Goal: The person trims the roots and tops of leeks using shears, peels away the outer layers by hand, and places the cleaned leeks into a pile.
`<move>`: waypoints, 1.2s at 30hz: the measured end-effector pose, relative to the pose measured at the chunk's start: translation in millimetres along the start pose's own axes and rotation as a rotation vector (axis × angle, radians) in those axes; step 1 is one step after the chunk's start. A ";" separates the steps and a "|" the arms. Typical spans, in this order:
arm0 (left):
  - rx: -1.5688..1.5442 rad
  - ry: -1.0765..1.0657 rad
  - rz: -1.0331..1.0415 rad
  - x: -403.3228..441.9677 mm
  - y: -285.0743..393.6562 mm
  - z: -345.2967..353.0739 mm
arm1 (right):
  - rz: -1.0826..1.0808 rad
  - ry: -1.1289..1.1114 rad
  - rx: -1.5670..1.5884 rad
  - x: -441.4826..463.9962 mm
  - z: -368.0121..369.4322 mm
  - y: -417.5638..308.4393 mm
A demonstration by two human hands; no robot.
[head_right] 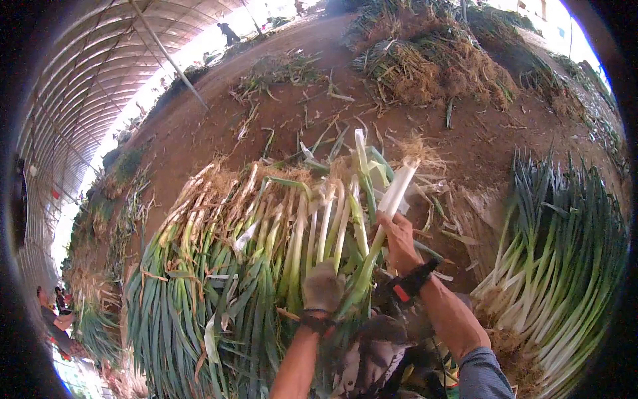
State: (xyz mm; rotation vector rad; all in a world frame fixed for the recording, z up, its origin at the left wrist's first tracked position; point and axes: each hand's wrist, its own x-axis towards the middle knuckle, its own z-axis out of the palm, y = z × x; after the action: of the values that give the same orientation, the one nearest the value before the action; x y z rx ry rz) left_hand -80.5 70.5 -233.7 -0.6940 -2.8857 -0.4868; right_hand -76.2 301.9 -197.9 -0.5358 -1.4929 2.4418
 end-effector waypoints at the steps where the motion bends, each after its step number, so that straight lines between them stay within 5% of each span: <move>1: 0.081 -0.082 -0.007 7.0 5.9 2.1 | -0.002 -0.025 0.012 2.8 -0.8 2.1; 4: 0.206 -0.050 -0.059 21.5 -0.1 38.8 | 0.092 -0.086 0.071 7.5 1.3 10.1; 17: -0.534 -0.211 -0.284 9.0 21.2 -43.6 | 0.235 -0.166 0.116 9.6 16.1 19.9; 19: -0.508 -0.241 -0.224 6.4 22.5 -42.3 | -0.106 -0.300 -0.372 5.7 7.3 26.8; 21: -0.623 -0.273 -0.245 7.2 22.5 -46.8 | 0.255 -0.232 -0.112 6.2 16.9 28.5; 22: -0.680 -0.295 -0.252 8.1 22.7 -48.5 | 0.246 -0.255 -0.078 7.0 16.4 33.3; 28: -0.142 0.124 0.053 33.9 -35.3 -3.8 | 0.019 -0.337 -0.129 19.6 3.2 70.5; 30: -0.026 0.036 -0.060 39.3 -29.9 9.3 | 0.211 -0.289 -0.083 7.0 12.1 43.1; 33: 0.036 -0.058 -0.176 54.5 -31.9 24.0 | 0.174 -0.310 -0.068 -4.0 24.3 21.5; 35: 0.003 -0.134 -0.229 58.3 -37.6 29.9 | -0.139 -0.377 -0.242 4.5 10.8 51.9; 36: -0.033 -0.179 -0.246 60.9 -42.3 27.6 | -0.133 -0.360 -0.226 5.3 13.1 49.5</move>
State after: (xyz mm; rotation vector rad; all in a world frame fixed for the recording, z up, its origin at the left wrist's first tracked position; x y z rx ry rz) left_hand -155.4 69.8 -259.1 -0.4068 -3.1581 -0.5257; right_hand -86.8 270.8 -237.5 -0.0273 -1.8906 2.3691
